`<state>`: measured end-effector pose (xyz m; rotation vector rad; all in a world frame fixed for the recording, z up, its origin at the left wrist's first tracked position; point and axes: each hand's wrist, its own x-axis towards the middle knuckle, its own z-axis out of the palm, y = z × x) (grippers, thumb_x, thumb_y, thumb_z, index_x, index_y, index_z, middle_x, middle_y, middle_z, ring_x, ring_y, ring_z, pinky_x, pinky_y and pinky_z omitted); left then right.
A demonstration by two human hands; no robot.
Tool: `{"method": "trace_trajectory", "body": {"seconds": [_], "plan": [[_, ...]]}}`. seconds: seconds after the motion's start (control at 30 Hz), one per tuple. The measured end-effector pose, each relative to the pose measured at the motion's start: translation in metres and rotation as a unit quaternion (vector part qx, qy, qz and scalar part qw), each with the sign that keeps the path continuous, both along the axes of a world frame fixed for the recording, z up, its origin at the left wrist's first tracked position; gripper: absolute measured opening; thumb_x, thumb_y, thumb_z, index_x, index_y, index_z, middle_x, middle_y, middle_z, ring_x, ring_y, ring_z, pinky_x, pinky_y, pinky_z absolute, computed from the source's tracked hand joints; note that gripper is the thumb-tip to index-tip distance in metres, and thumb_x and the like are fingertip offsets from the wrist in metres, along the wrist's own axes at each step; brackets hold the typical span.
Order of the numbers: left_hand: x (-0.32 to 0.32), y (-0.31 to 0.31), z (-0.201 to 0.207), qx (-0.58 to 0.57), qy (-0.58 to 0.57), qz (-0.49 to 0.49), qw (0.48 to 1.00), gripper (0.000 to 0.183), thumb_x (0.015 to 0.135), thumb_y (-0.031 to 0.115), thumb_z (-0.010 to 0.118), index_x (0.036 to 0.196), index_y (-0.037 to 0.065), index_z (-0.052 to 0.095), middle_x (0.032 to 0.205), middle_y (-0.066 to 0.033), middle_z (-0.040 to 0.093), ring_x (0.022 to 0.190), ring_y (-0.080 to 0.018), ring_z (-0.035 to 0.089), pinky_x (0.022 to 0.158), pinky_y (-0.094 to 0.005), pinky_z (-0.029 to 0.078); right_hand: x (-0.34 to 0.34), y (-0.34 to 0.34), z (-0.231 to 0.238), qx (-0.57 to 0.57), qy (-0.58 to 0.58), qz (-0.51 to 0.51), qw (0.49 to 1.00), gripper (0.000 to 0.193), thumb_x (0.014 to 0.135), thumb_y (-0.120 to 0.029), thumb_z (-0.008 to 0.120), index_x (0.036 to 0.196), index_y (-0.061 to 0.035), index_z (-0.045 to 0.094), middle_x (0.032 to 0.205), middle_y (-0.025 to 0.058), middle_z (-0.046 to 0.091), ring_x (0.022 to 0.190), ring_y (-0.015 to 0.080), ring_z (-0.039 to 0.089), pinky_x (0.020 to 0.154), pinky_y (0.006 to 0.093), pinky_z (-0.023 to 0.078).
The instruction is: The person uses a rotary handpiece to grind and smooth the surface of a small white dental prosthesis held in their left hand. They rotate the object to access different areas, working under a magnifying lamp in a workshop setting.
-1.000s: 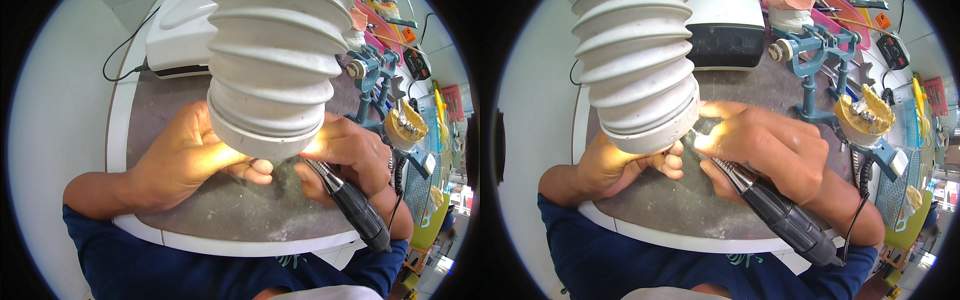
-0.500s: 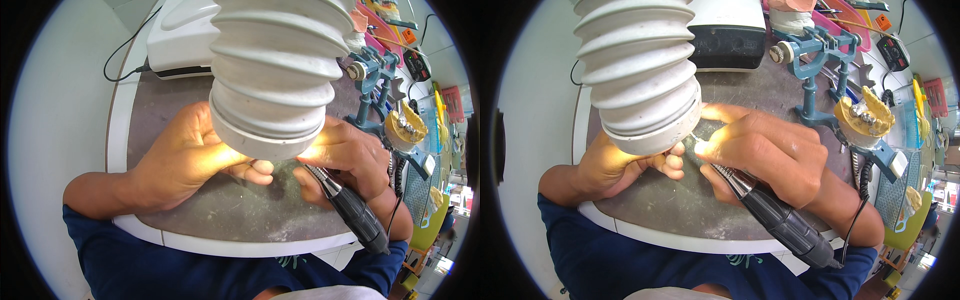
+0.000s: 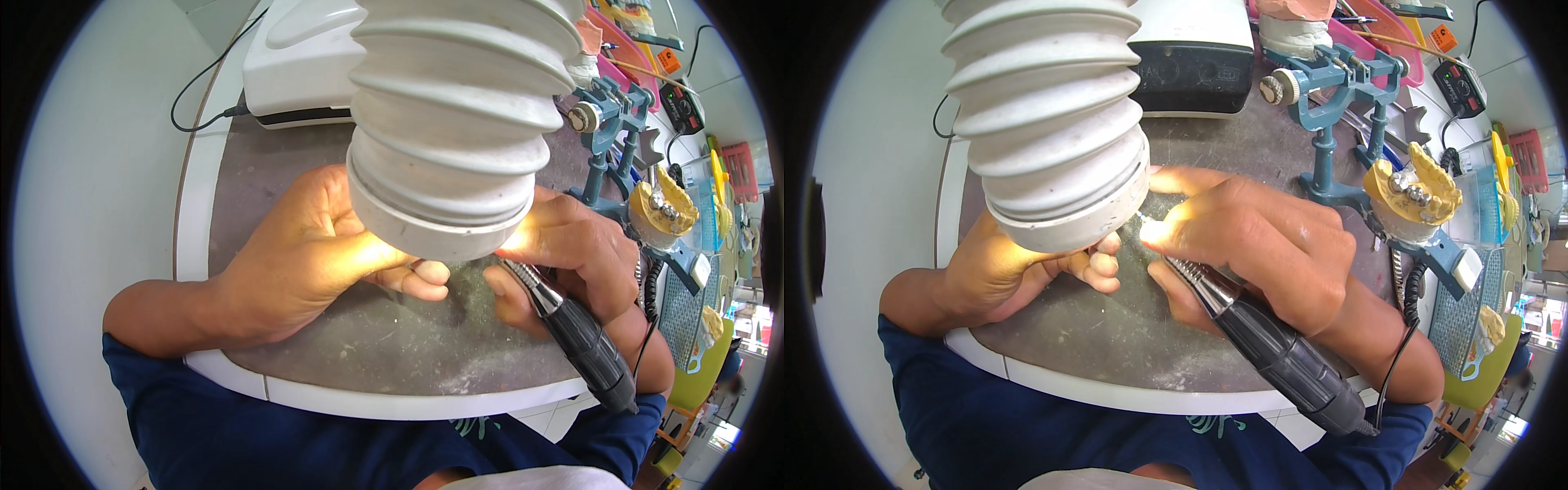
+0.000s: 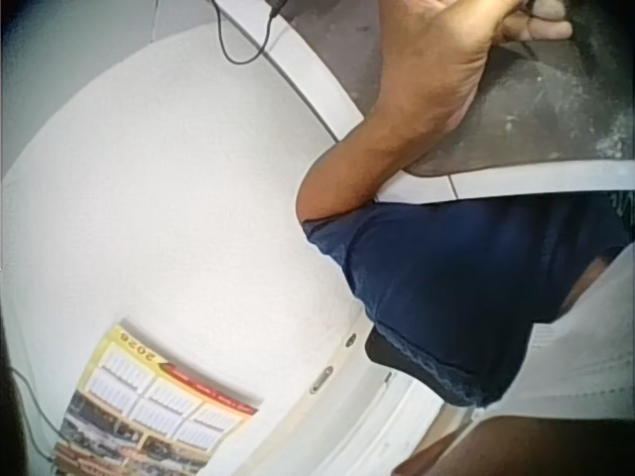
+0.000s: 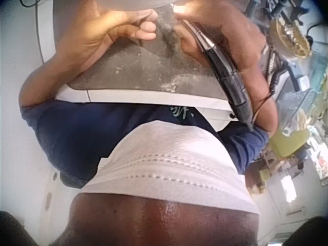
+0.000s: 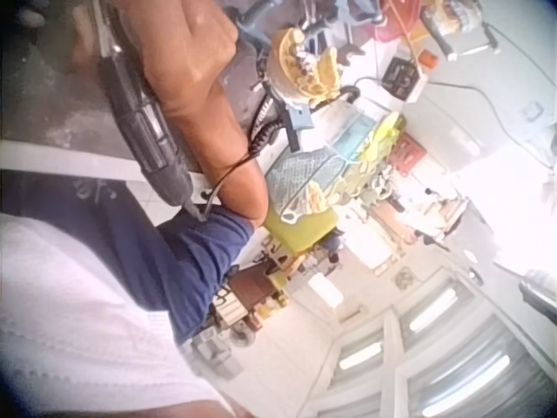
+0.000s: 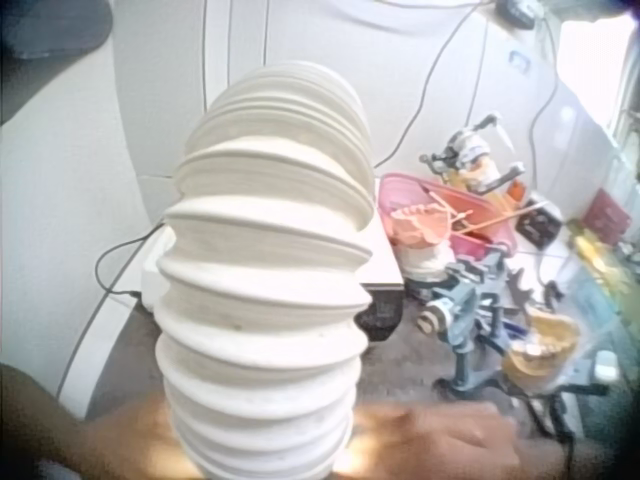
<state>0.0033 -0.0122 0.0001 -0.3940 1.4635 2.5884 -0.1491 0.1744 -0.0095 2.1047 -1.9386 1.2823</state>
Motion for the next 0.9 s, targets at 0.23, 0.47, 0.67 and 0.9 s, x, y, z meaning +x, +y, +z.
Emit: {"method": "trace_trajectory", "body": {"seconds": [0.23, 0.47, 0.67, 0.9], "plan": [[0.0006, -0.0020, -0.0044, 0.007, 0.025, -0.012, 1.000, 0.039, 0.095, 0.006, 0.056, 0.131, -0.004, 0.047, 0.110, -0.0168, 0.062, 0.093, -0.0230, 0.067, 0.082, -0.0394, 0.060, 0.0042, -0.0039, 0.0074, -0.010, 0.012, 0.004, 1.000, 0.027, 0.071, -0.007, 0.080, 0.092, -0.0010, 0.063, 0.092, 0.0208, 0.067, 0.084, 0.0318, 0.071, 0.070, 0.0341, 0.057], [0.0003, 0.0000, -0.0006, -0.004, -0.001, -0.004, 1.000, 0.039, 0.094, 0.005, 0.058, 0.130, -0.004, 0.048, 0.109, -0.0166, 0.062, 0.092, -0.0228, 0.067, 0.081, -0.0389, 0.060, -0.0015, -0.0026, -0.0006, -0.015, 0.022, 0.007, 1.000, 0.029, 0.075, -0.011, 0.080, 0.096, -0.0038, 0.062, 0.101, 0.0233, 0.068, 0.088, 0.0322, 0.071, 0.073, 0.0346, 0.057], [-0.0008, 0.0003, -0.0002, -0.002, 0.002, -0.004, 1.000, 0.038, 0.094, 0.005, 0.058, 0.129, -0.004, 0.049, 0.108, -0.0165, 0.062, 0.091, -0.0229, 0.067, 0.081, -0.0388, 0.060, 0.0040, -0.0077, 0.0031, -0.044, -0.012, 0.002, 0.999, 0.024, 0.067, -0.001, 0.080, 0.086, 0.0023, 0.065, 0.078, 0.0163, 0.065, 0.081, 0.0309, 0.072, 0.067, 0.0338, 0.057], [0.0001, -0.0002, -0.0015, -0.006, 0.007, -0.008, 1.000, 0.039, 0.094, 0.007, 0.057, 0.130, -0.005, 0.048, 0.108, -0.0172, 0.062, 0.092, -0.0239, 0.067, 0.082, -0.0402, 0.060, 0.0004, -0.0023, 0.0021, -0.006, 0.015, 0.001, 1.000, 0.028, 0.074, -0.009, 0.080, 0.095, -0.0044, 0.062, 0.098, 0.0224, 0.069, 0.087, 0.0313, 0.071, 0.072, 0.0335, 0.056]]}}
